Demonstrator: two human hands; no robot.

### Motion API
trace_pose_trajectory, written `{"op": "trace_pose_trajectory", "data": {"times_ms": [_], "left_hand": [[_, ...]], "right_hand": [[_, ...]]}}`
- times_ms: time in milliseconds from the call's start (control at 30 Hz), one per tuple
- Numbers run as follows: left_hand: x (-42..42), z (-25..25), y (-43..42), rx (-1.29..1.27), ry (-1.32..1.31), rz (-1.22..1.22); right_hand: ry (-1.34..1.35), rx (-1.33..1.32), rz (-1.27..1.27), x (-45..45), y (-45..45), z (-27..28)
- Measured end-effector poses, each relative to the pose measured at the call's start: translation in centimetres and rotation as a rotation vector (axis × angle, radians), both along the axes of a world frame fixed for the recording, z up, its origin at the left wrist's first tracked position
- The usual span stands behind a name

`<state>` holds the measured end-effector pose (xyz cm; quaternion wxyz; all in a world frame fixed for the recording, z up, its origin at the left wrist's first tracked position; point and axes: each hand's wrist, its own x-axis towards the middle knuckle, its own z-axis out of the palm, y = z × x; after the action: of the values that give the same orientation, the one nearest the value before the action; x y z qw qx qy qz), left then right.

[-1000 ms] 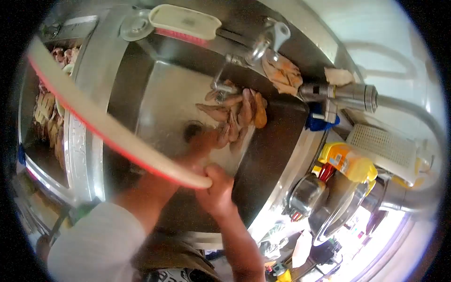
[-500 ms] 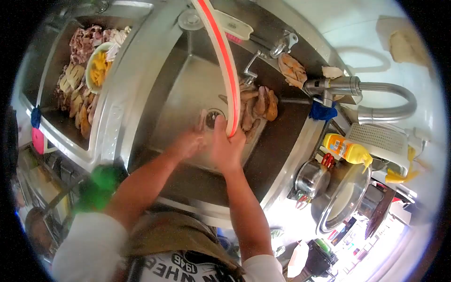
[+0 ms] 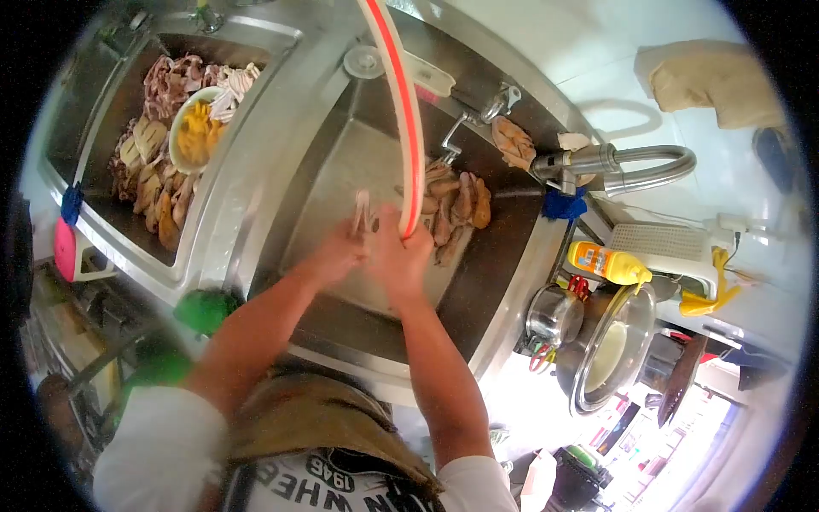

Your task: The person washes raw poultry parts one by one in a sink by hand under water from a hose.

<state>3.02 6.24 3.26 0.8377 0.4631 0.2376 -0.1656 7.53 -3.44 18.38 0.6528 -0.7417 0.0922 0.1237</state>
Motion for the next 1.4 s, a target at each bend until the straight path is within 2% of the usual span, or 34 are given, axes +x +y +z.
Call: {"op": "trace_pose_trajectory", "data": {"times_ms": [67, 167, 233, 300, 333, 367, 467, 533, 600, 667, 733, 800, 867, 967, 1033, 1100, 1133, 1200, 1233, 1300, 1367, 1400], "left_hand": [[-0.4, -0.6, -0.1, -0.014, 0.025, -0.005], [0.3, -0.1, 0.1, -0.343, 0.082, 0.03], [0.7, -0.3, 0.9, -0.421, 0.121, -0.038], [0.9, -0.2, 1.2, -0.35, 0.157, -0.1], [1.2, 0.8, 1.2, -0.244, 0.171, -0.125], [1.5, 1.9, 1.0, -0.139, 0.185, -0.15], [1.7, 5.2, 0.5, -0.17, 0.187, -0.046], [1.1, 1.0, 0.0, 0.198, -0.411, -0.063], [1.6, 0.1, 0.1, 0.081, -0.401, -0.023], [1.9, -0.2, 0.4, -0.502, 0.243, 0.073], [2.2, 5.1, 1.1, -0.136, 0.136, 0.034], [2.8, 6.6, 1.6, -0.014, 0.179, -0.018], [4.0, 5.4, 2.4, -0.143, 0.369, -0.058], [3.1, 1.8, 1.9, -0.133, 0.175, -0.031], [2.4, -0.8, 1.5, 0.367, -0.175, -0.146], [2.0, -2.5, 1.3, 0.593, -0.437, -0.148], [1.8, -3.1, 1.3, 0.573, -0.518, -0.101], [1.7, -3.4, 1.4, 0.207, -0.319, 0.059], [2.3, -1.6, 1.3, -0.141, -0.034, 0.173], [3.5, 1.9, 1.4, -0.51, 0.305, 0.325], [4.2, 4.0, 2.0, -0.549, 0.41, 0.405], [4.0, 3.5, 2.2, -0.431, 0.385, 0.335]], "right_hand": [[-0.008, -0.001, 0.028, -0.3, -0.2, -0.2], [-0.048, -0.028, 0.022, -0.3, -0.7, -0.4], [-0.089, -0.038, 0.023, 0.2, -0.6, 0.0], [-0.088, -0.072, 0.049, -0.3, -0.3, -1.0], [-0.088, -0.09, 0.059, -0.4, 0.7, 0.2], [0.019, 0.01, 0.049, -0.7, 1.4, 2.2], [-0.018, -0.033, -0.073, 0.4, 0.2, 1.4], [0.013, 0.003, -0.039, 0.2, 0.7, 2.0], [0.042, 0.054, 0.028, 0.0, 1.4, 2.7], [0.045, 0.058, 0.025, 0.2, 0.7, 2.1], [0.055, 0.082, -0.028, 0.2, 1.1, 1.8], [-0.022, 0.03, 0.009, -0.3, 1.2, 0.9], [-0.08, -0.019, 0.024, 0.1, 0.8, 0.0], [-0.084, -0.033, 0.06, 0.7, 0.2, -0.8], [-0.019, 0.007, 0.156, 0.4, 0.0, -1.2], [-0.023, 0.007, 0.066, 1.3, -0.4, -0.8], [-0.022, 0.009, 0.022, 1.5, -0.5, -0.7], [0.043, 0.013, 0.086, 0.9, 0.2, -1.2], [0.073, 0.013, 0.116, 0.7, 0.3, -1.4], [0.077, 0.04, 0.006, 0.9, 0.7, -0.5], [0.089, 0.1, -0.05, 1.0, 1.1, 0.5], [0.081, 0.062, 0.03, 0.7, 0.9, -0.3]]}}
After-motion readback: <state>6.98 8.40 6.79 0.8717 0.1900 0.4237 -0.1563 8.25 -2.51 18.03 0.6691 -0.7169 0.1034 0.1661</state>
